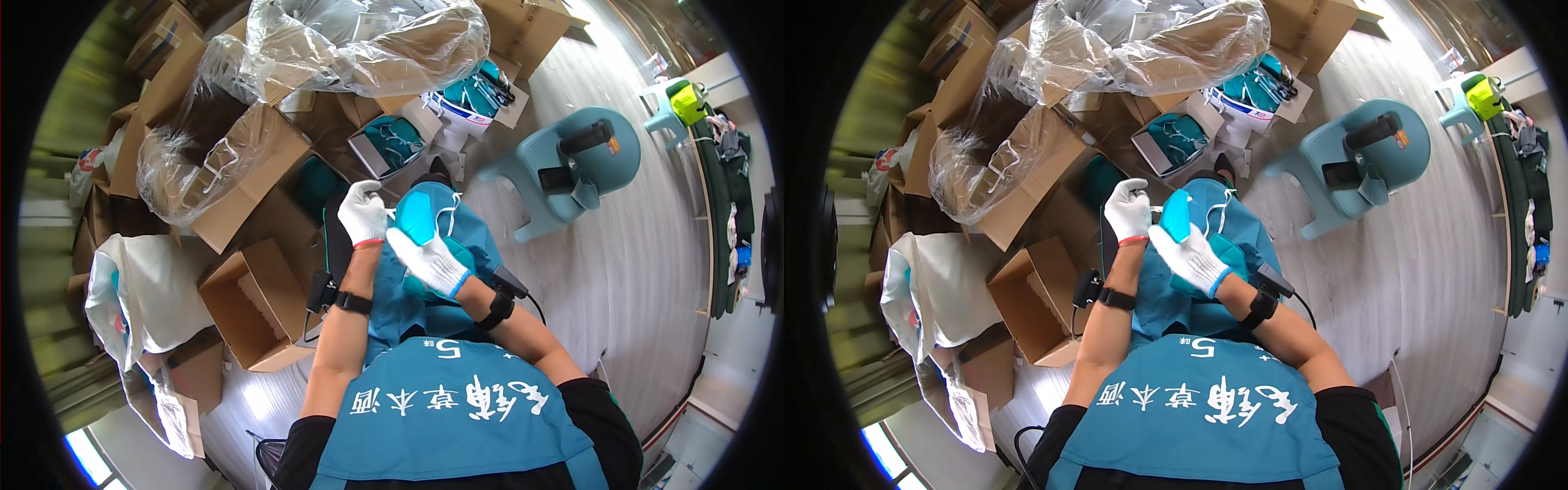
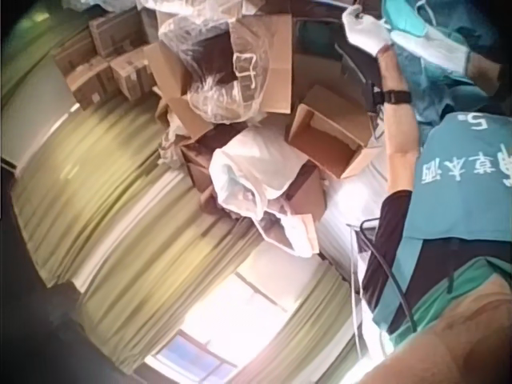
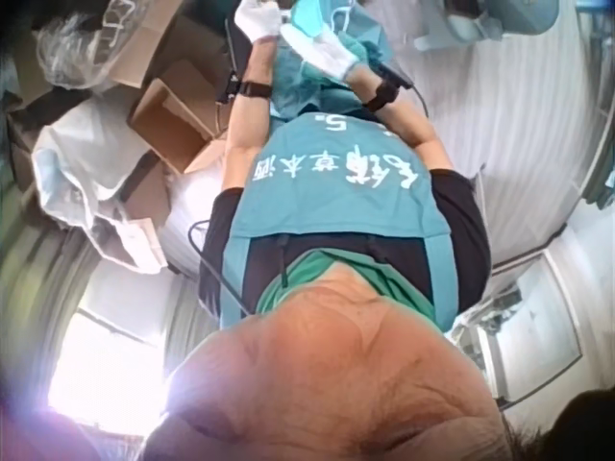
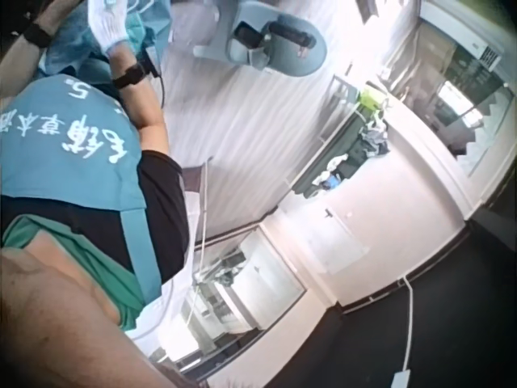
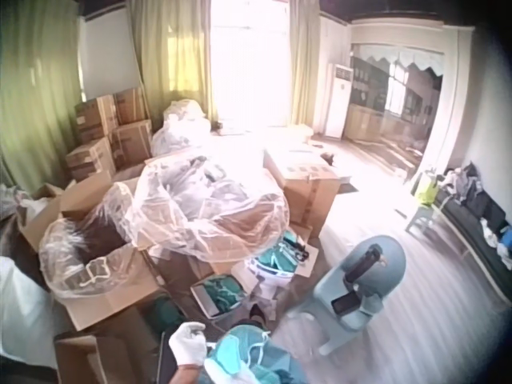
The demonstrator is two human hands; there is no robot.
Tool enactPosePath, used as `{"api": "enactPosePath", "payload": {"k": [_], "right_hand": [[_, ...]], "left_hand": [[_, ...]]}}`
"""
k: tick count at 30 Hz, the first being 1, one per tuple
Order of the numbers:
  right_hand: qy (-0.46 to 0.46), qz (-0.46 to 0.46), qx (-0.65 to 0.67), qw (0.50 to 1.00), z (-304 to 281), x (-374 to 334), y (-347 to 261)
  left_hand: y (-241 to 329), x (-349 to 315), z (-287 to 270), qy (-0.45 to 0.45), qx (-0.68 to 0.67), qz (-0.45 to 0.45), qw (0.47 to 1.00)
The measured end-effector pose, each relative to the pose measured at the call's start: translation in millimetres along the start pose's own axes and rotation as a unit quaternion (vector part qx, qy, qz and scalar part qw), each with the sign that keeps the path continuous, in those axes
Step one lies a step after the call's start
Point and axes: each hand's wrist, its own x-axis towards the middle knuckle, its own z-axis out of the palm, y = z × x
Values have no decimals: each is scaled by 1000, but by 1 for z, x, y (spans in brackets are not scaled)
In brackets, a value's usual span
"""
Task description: Inspecting and organizing green face masks from cardboard boxes.
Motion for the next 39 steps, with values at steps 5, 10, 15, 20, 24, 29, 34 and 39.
{"api": "enactPosePath", "payload": {"k": [5,10,15,20,24,29,34,39], "right_hand": [[-32,9,-104,994,14,-27,-4],[-78,58,-34,995,3,-50,-24],[-123,116,-36,985,-17,-54,-40],[-131,198,6,971,-24,-58,-46],[-72,198,95,973,-18,-63,-46],[-73,246,108,960,-24,-71,-58],[-86,396,220,887,-37,-82,-67],[-74,133,63,986,-37,-58,-54]], "left_hand": [[-60,-10,-21,-46,125,36,990],[-85,-16,-20,-6,106,25,994],[-82,-17,-15,-19,98,-11,995],[-80,-20,-12,-21,108,-6,994],[-78,-18,-10,-28,126,-5,992],[-78,-18,-9,-26,129,-6,991],[-86,-21,-2,-25,131,-7,991],[-74,-6,-10,-8,35,-65,997]]}}
